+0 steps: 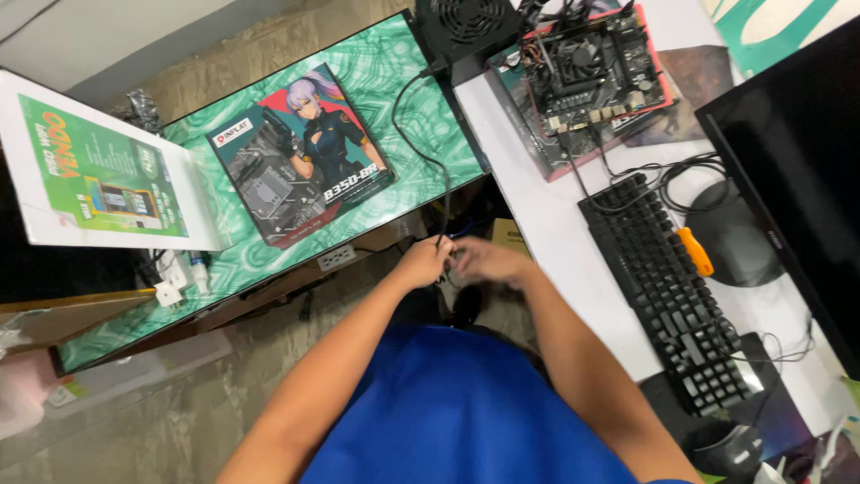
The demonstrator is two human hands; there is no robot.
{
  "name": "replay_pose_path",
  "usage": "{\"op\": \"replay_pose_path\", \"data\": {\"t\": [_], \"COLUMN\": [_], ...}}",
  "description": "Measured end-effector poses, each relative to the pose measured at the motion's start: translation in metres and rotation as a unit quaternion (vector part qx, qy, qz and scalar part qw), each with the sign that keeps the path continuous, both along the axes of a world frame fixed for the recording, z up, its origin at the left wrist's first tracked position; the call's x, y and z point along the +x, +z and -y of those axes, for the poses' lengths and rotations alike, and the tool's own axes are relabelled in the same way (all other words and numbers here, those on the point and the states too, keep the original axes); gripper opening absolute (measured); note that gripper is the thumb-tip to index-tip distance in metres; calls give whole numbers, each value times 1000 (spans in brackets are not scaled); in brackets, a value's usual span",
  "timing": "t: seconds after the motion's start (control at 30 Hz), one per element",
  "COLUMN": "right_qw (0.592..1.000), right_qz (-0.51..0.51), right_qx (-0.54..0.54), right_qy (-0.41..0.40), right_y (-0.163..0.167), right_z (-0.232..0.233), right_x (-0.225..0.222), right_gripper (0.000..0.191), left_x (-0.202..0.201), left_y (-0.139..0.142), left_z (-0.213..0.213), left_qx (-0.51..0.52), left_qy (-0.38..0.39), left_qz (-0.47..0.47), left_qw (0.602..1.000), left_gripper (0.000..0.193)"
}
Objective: The person connects power and data cables to a motherboard, plugs in a power supply, and attaches a monitor cable. They then use a keyboard and mouse to boot the system and navigate the BIOS screen.
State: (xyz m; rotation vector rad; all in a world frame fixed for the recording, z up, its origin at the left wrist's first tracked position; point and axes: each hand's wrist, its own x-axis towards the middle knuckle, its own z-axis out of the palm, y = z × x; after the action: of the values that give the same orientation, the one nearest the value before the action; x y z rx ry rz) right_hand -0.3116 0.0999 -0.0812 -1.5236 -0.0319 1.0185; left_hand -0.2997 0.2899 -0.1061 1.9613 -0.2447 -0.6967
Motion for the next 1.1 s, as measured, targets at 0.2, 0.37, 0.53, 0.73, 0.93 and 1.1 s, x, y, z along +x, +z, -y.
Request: {"op": "replay_pose_path", "data": {"t": [0.2,0.37,0.53,0.73,0.93,1.1], "right_qw": [980,966,818,835,767,698], "right_qz": [22,-200,-403,-343,-355,-370], "right_qx": [-113,-131,133,219,130,122], "right_qy": [159,-95,-389,-370,-518,-601], "right_y": [-41,-42,-22,-38,-48,-52], "right_z": [-41,-43,-39,-66,-88,-97], "right_x": [-77,-108,-93,-64,-75,-115], "right_gripper": [49,53,55,37,22,17], "left_x": [-16,-19,-13,-21,-9,13], "left_y": [48,99,130,140,161,167], "left_z": [14,8,-3,-36,-95,-150], "left_qx": [-103,-119,-150,-148,-114,-70], "left_qy": [86,131,113,60,28,1], "left_qz": [-195,-228,-273,-346,-382,-329], "left_qw": [972,957,944,924,917,942], "left_gripper": [43,47,48,50,50,49]}}
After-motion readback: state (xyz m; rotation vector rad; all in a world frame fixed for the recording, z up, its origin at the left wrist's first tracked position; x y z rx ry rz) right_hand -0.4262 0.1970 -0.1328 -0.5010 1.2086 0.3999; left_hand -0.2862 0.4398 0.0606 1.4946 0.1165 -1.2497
